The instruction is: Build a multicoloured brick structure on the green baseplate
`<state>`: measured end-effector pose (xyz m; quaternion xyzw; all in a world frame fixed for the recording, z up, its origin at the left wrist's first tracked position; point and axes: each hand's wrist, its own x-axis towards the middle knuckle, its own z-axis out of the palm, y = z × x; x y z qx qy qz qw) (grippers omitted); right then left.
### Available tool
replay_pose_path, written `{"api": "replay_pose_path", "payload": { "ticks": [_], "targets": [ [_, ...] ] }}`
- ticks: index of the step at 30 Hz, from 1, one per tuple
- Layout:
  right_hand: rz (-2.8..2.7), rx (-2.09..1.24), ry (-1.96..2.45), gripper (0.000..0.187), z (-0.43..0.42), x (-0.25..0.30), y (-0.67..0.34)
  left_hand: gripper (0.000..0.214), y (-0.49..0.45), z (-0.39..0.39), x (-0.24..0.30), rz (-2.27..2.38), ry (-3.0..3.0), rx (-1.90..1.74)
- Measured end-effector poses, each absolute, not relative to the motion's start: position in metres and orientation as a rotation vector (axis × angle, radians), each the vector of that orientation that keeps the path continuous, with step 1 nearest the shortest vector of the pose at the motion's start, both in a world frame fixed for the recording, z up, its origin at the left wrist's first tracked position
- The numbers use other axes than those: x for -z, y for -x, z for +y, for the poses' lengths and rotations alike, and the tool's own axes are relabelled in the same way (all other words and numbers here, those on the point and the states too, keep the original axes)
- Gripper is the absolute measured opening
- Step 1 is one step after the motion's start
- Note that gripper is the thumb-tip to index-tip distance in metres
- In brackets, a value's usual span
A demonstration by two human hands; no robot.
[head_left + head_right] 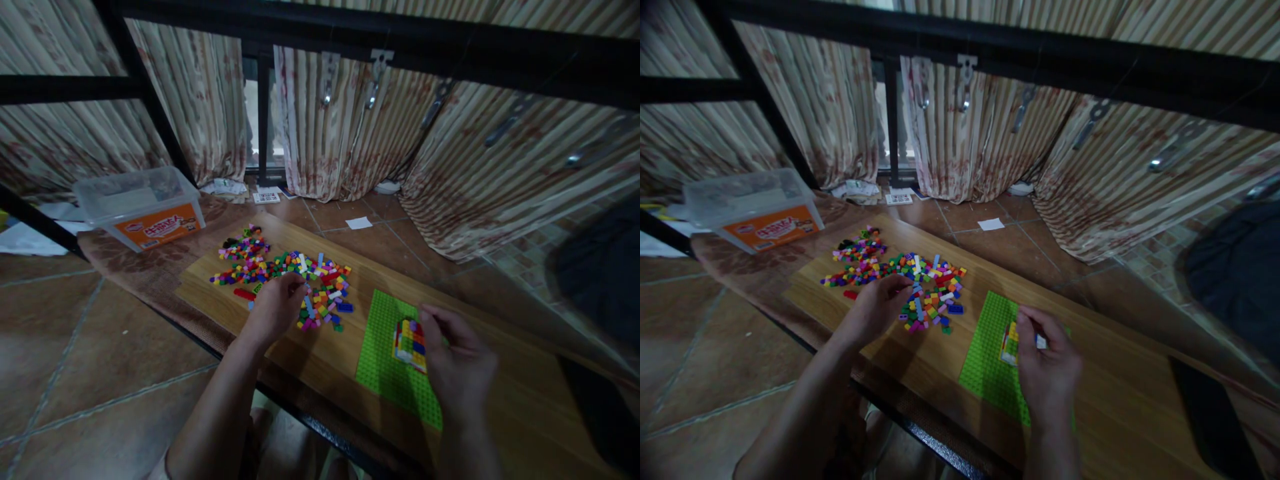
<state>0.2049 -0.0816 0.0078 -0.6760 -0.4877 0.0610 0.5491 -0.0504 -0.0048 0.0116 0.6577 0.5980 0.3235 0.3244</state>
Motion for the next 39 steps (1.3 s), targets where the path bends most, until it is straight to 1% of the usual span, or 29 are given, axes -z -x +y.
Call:
{"api": "replay_pose_path", "payload": {
  "ticks": [3, 7, 9, 13, 17, 23, 29, 34, 39],
  "targets": [
    [-1.436, -0.252, 1.578, 0.019, -0.078, -0.005, -0.179, 0.023, 0.051, -0.005, -0.009, 1.562, -1.747, -0.837],
    [-1.722, -0.380, 1.566, 0.019, -0.073, 0.004, -0.147, 0.022, 0.052, -0.003, -0.004, 1.528, -1.761, -0.851],
    [-1.816, -0.389, 1.621, 0.019, -0.071, 0.011, -0.136, 0.023, 0.052, -0.002, -0.002, 1.521, -1.763, -0.851],
    [-1.926, -0.303, 1.701, 0.020, -0.065, 0.025, -0.123, 0.024, 0.053, -0.003, -0.003, 1.537, -1.754, -0.852],
    [-1.951, -0.228, 1.743, 0.022, -0.059, 0.031, -0.119, 0.022, 0.053, -0.004, -0.008, 1.551, -1.748, -0.852],
    [-1.982, -0.208, 1.758, 0.018, -0.056, 0.031, -0.118, 0.021, 0.054, -0.004, -0.012, 1.554, -1.722, -0.853],
    [-1.904, -0.270, 1.723, 0.015, -0.057, 0.029, -0.119, 0.021, 0.052, -0.005, -0.010, 1.526, -1.701, -0.871],
    [-1.761, -0.392, 1.720, 0.013, -0.059, 0.021, -0.120, 0.020, 0.052, -0.005, -0.013, 1.553, -1.723, -0.846],
    [-1.634, -0.456, 1.660, 0.013, -0.062, 0.014, -0.122, 0.023, 0.052, -0.005, -0.015, 1.549, -1.727, -0.815]
  ]
}}
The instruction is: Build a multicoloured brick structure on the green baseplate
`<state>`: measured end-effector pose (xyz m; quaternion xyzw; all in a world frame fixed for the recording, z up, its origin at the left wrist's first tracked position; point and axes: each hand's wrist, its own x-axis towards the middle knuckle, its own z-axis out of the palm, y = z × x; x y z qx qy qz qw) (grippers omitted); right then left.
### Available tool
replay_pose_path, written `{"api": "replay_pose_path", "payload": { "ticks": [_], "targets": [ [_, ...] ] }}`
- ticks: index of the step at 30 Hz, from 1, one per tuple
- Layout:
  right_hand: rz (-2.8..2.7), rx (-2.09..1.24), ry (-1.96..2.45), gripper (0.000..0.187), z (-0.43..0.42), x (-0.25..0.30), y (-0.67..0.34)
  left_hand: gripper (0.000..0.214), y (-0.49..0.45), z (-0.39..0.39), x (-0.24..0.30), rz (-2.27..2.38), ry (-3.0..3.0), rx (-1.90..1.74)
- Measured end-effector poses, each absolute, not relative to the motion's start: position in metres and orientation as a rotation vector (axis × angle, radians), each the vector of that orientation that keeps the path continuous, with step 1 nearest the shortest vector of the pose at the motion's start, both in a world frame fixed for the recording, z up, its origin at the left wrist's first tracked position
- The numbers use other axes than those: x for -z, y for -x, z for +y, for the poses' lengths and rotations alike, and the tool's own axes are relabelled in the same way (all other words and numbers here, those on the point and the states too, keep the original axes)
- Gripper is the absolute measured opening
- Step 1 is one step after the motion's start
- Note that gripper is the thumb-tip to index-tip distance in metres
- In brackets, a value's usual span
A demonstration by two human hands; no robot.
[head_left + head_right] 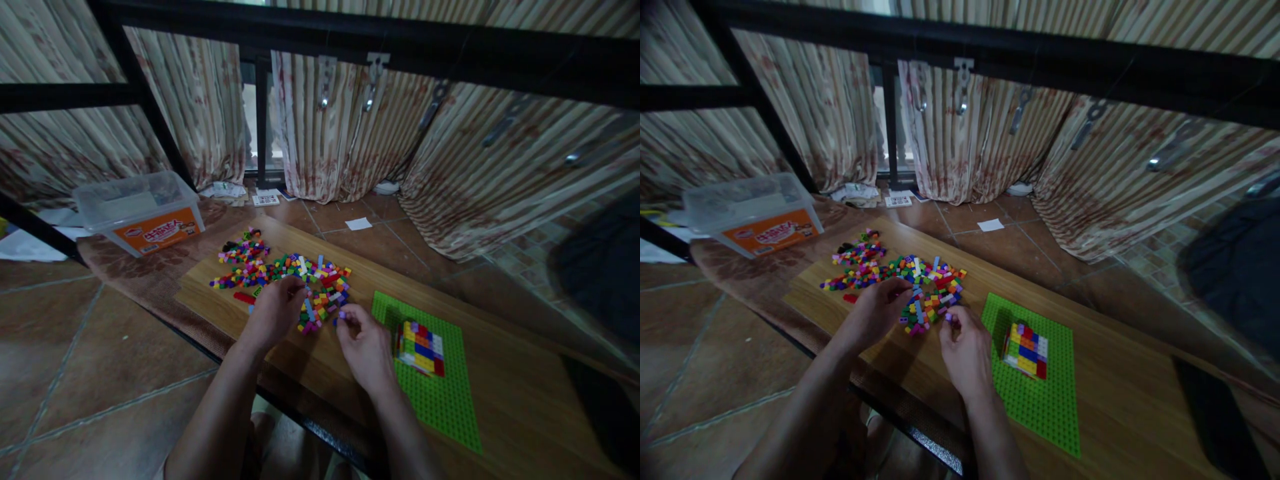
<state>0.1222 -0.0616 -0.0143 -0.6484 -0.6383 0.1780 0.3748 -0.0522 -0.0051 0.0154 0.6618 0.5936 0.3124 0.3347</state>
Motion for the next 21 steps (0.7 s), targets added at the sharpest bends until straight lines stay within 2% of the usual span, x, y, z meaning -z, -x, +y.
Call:
{"api": "replay_pose_path", "payload": {
  "ticks": [8, 17, 21],
  "targets": [
    [-1.578, -0.447, 1.585, 0.020, -0.064, 0.010, -0.134, 0.025, 0.053, -0.004, -0.009, 1.504, -1.728, -0.836],
    [-1.473, -0.139, 1.734, 0.026, -0.078, 0.008, -0.216, 0.027, 0.054, 0.000, 0.003, 1.485, -1.728, -0.843],
    [-1.408, -0.220, 1.820, 0.028, -0.083, 0.020, -0.237, 0.027, 0.053, 0.001, 0.007, 1.503, -1.750, -0.842]
  ]
}}
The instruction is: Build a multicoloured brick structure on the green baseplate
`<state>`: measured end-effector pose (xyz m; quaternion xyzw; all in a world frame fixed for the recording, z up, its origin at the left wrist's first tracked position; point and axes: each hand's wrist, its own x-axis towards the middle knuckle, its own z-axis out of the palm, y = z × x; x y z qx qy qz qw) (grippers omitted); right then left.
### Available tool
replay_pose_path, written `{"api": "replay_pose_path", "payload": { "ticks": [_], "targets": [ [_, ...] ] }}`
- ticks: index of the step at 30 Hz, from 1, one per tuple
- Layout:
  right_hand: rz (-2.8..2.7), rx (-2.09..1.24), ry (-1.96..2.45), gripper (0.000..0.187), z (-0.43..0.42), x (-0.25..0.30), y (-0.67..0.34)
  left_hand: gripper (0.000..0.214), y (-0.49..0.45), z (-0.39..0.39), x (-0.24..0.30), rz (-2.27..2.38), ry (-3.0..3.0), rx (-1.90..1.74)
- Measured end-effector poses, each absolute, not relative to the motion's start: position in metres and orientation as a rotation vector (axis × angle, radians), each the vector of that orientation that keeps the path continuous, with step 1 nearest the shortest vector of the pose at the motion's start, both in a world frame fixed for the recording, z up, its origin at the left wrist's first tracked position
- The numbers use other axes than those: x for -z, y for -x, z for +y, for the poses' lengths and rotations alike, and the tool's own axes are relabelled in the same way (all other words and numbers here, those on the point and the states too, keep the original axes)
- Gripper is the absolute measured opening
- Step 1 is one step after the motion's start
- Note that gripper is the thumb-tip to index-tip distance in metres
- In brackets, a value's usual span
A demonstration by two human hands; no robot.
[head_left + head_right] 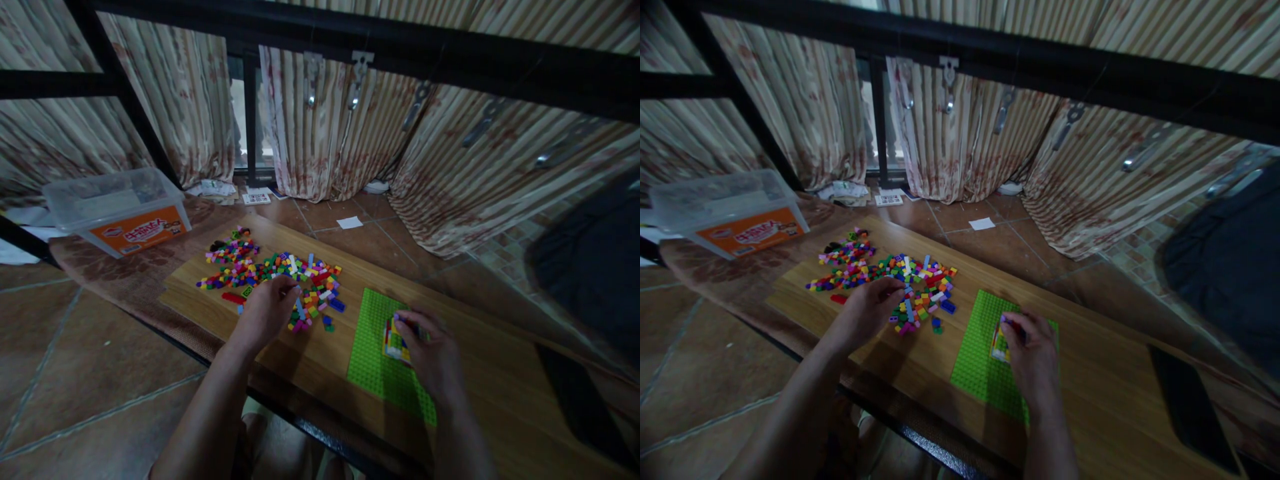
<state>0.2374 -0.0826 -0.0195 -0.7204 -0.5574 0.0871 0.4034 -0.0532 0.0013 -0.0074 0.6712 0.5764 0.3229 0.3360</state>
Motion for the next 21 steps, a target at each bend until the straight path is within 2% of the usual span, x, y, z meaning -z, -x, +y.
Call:
{"api": "replay_pose_path", "payload": {
  "ticks": [6, 11, 21],
  "targets": [
    [-1.382, -0.285, 1.868, 0.032, -0.082, 0.026, -0.241, 0.028, 0.051, -0.001, -0.002, 1.514, -1.777, -0.827],
    [-1.505, -0.131, 1.877, 0.036, -0.081, 0.021, -0.240, 0.029, 0.051, -0.001, -0.001, 1.515, -1.780, -0.826],
    [-1.602, -0.115, 1.867, 0.032, -0.082, 0.015, -0.238, 0.029, 0.052, -0.001, -0.003, 1.507, -1.762, -0.830]
  ]
}}
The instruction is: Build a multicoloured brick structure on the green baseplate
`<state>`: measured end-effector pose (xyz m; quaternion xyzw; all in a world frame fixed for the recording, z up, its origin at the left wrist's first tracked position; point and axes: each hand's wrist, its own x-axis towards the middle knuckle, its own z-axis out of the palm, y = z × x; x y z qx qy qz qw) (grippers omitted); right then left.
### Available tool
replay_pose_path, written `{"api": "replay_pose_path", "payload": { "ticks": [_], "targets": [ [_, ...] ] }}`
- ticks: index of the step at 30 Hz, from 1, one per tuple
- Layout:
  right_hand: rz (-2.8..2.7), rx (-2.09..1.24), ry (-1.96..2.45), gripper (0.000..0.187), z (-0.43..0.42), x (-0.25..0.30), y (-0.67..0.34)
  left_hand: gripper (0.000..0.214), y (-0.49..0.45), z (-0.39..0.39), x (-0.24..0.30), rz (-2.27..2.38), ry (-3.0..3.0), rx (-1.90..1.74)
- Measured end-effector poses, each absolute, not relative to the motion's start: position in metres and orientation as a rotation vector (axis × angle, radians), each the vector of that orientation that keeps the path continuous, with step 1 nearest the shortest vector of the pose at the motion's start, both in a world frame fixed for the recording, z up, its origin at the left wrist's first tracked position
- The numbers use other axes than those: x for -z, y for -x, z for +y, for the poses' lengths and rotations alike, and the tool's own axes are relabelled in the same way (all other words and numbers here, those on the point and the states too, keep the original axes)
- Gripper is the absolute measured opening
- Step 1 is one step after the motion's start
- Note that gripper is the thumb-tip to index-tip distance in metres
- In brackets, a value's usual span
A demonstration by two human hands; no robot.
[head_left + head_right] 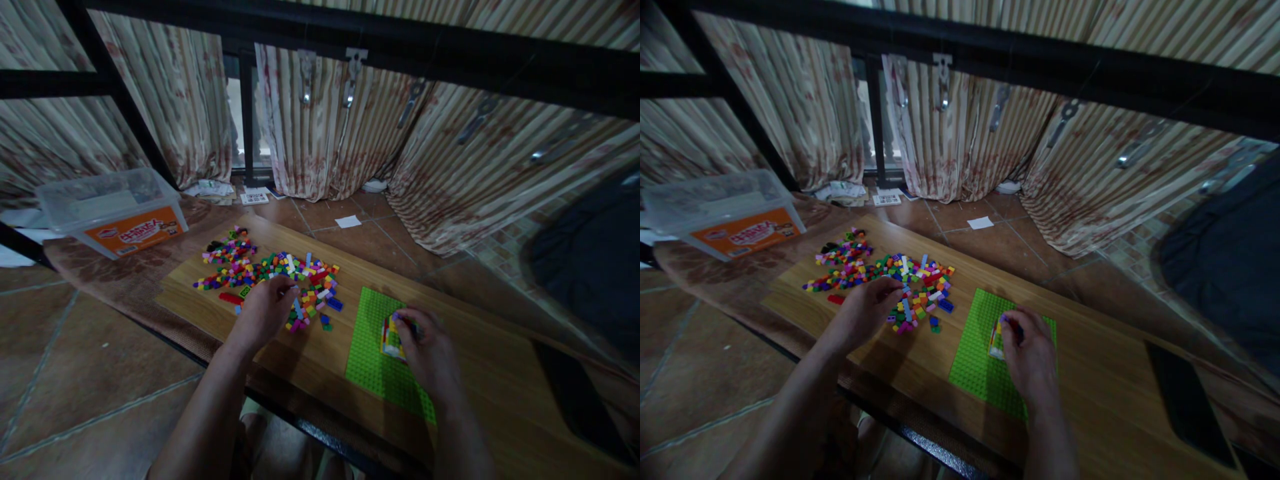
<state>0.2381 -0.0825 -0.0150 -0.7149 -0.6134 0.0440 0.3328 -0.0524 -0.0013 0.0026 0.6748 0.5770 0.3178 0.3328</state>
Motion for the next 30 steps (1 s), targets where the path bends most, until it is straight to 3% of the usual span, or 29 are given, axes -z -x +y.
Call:
{"api": "replay_pose_path", "payload": {
  "ticks": [7, 16, 30],
  "targets": [
    [-1.579, -0.197, 1.838, 0.031, -0.083, 0.014, -0.238, 0.027, 0.023, -0.016, -0.011, 1.390, -1.758, -0.831],
    [-1.576, -0.273, 1.809, 0.025, -0.084, 0.012, -0.236, 0.061, -0.089, -0.071, 0.008, 1.012, -1.757, -0.598],
    [-1.502, -0.360, 1.741, 0.024, -0.083, 0.009, -0.236, 0.077, -0.097, -0.064, 0.019, 0.965, -1.970, -0.586]
  ]
}}
